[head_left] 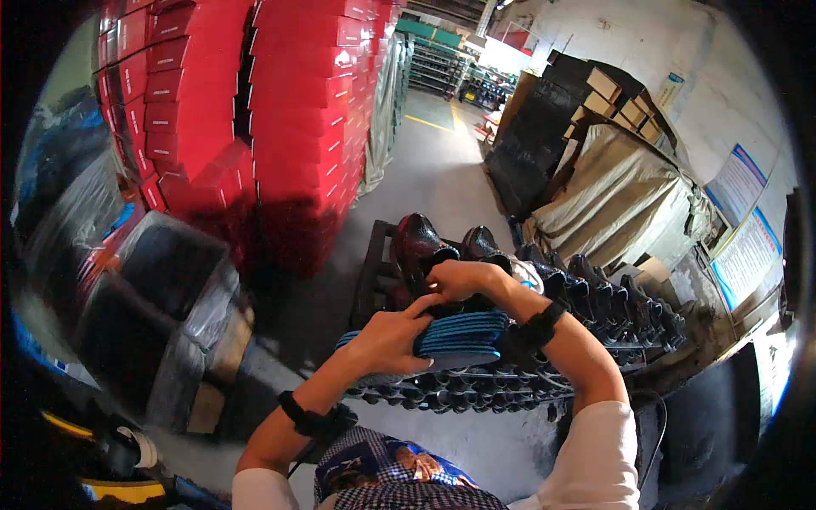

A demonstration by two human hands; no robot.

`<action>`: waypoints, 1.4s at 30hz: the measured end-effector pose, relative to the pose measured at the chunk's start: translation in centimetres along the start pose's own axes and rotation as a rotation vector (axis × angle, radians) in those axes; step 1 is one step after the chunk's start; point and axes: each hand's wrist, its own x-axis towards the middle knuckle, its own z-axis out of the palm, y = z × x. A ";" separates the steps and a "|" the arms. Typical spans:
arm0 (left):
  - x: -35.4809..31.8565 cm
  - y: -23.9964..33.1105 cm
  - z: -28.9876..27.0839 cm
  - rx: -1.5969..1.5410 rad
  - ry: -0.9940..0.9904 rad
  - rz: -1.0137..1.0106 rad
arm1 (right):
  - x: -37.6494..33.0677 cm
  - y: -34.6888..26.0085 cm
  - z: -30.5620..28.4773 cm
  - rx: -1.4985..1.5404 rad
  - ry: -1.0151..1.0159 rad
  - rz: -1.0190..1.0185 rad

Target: Inserting insoles into finished shoes on a production rack.

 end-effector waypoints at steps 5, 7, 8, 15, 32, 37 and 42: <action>-0.9 -0.7 0.1 -0.028 -0.004 -0.078 | -2.2 -3.7 -3.6 0.114 0.013 0.068; -0.8 -0.1 0.3 0.009 0.009 -0.070 | -3.0 -4.3 -3.3 0.172 0.007 0.083; -0.7 -0.1 0.4 0.006 0.001 -0.067 | -3.1 -4.2 -3.0 0.180 0.008 0.087; -2.8 -0.4 1.0 -0.263 0.306 -0.084 | -5.5 -2.2 0.3 1.044 0.572 -0.030; -1.4 4.1 3.2 -1.046 0.879 -0.570 | -8.4 -14.1 4.9 0.562 1.105 0.059; -1.4 3.9 3.9 -1.063 0.901 -0.588 | -9.1 -14.0 5.6 0.912 1.112 0.038; -3.0 2.3 3.6 -1.141 0.781 -0.568 | -11.7 -11.1 3.1 1.919 0.979 -0.149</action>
